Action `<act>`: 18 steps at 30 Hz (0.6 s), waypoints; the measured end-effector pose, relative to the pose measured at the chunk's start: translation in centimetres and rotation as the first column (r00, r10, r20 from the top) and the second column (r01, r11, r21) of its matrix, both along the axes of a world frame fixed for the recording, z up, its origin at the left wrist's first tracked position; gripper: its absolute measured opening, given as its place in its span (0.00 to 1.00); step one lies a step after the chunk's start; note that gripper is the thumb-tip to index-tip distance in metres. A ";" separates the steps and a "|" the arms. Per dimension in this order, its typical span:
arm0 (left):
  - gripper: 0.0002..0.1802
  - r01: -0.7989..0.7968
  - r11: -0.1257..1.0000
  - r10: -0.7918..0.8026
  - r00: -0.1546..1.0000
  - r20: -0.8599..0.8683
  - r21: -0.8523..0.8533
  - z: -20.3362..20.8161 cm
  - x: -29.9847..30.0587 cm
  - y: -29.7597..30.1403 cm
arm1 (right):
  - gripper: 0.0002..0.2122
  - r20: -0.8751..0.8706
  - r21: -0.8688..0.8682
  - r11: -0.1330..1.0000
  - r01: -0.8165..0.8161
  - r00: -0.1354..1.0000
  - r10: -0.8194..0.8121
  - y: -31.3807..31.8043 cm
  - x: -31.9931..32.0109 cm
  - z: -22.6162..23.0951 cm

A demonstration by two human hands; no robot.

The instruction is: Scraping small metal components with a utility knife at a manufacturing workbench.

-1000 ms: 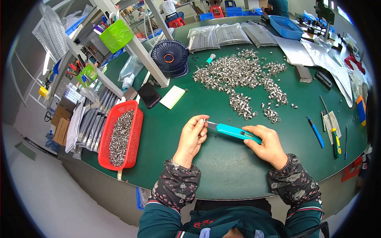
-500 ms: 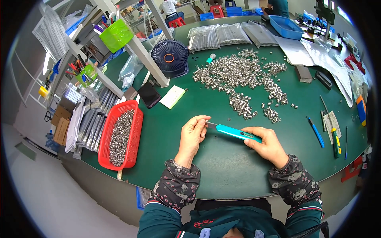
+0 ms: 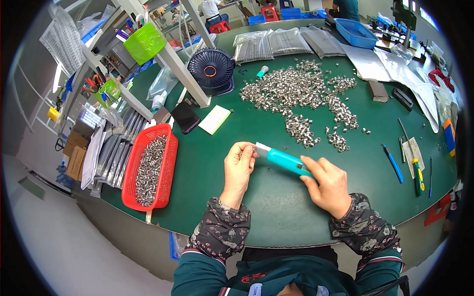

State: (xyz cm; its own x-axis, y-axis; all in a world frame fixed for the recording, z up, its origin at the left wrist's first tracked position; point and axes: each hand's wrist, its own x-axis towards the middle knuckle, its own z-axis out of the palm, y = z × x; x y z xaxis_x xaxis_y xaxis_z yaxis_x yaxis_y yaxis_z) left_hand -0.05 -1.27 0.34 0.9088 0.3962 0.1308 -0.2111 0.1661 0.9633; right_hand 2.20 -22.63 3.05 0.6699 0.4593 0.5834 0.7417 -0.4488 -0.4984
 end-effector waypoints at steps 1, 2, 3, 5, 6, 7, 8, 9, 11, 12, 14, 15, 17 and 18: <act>0.06 -0.006 0.999 0.006 1.000 -0.019 -0.036 0.0 -0.1 0.1 | 0.16 0.002 0.039 0.999 0.000 1.000 0.000 0.0 0.1 0.0; 0.06 -0.006 0.999 0.006 1.000 -0.016 -0.038 0.0 0.0 0.1 | 0.15 -0.074 0.039 0.999 0.006 0.997 -0.003 -0.3 0.4 -0.1; 0.06 0.003 0.999 -0.004 1.000 -0.014 -0.052 0.1 0.1 0.0 | 0.15 -0.071 0.037 0.999 0.005 0.997 -0.003 -0.5 0.5 -0.2; 0.06 0.012 0.998 -0.012 1.000 -0.012 -0.067 0.1 0.1 0.0 | 0.14 -0.245 0.059 0.997 -0.058 0.967 0.071 -0.6 0.7 -0.5; 0.06 0.011 0.998 -0.012 1.000 -0.014 -0.062 0.1 0.0 0.0 | 0.13 -0.310 0.069 0.995 -0.074 0.946 0.092 -0.5 0.7 -0.6; 0.06 0.011 0.998 -0.012 1.000 -0.015 -0.056 0.1 0.0 0.0 | 0.13 -0.310 0.068 0.995 -0.074 0.946 0.092 -0.4 0.8 -0.7; 0.06 0.010 0.998 -0.011 1.000 -0.016 -0.056 0.1 0.0 0.0 | 0.13 -0.332 0.089 0.992 -0.094 0.936 0.119 -0.4 0.9 -0.8; 0.06 0.014 0.999 -0.015 1.000 -0.007 -0.041 0.1 0.0 0.0 | 0.13 -0.353 0.110 0.988 -0.113 0.924 0.145 -0.4 0.9 -1.0; 0.06 0.020 1.000 -0.020 1.000 0.001 -0.025 0.0 0.0 0.0 | 0.13 -0.365 0.143 0.981 -0.134 0.914 0.178 -0.3 1.1 -1.3; 0.06 0.020 1.000 -0.020 1.000 0.014 0.022 0.0 0.0 0.0 | 0.13 -0.375 0.176 0.972 -0.153 0.903 0.210 -0.3 1.2 -1.5; 0.06 0.024 0.997 -0.025 0.999 0.026 0.069 -0.2 0.0 0.0 | 0.13 -0.459 0.225 0.964 -0.145 0.857 0.236 -0.4 1.4 -1.9; 0.06 -0.015 0.984 0.005 0.998 0.057 0.175 -0.2 0.0 0.0 | 0.12 -0.535 0.271 0.953 -0.133 0.802 0.264 -0.5 1.5 -1.9; 0.06 -0.056 0.958 0.032 0.995 0.092 0.279 -0.3 0.1 -0.1 | 0.13 -0.442 0.179 0.979 -0.102 0.880 0.173 -0.5 0.9 -1.2; 0.06 -0.067 0.969 0.050 0.996 0.076 0.239 -0.3 0.1 -0.1 | 0.13 -0.333 0.090 0.994 -0.061 0.939 0.088 -0.3 0.5 -0.8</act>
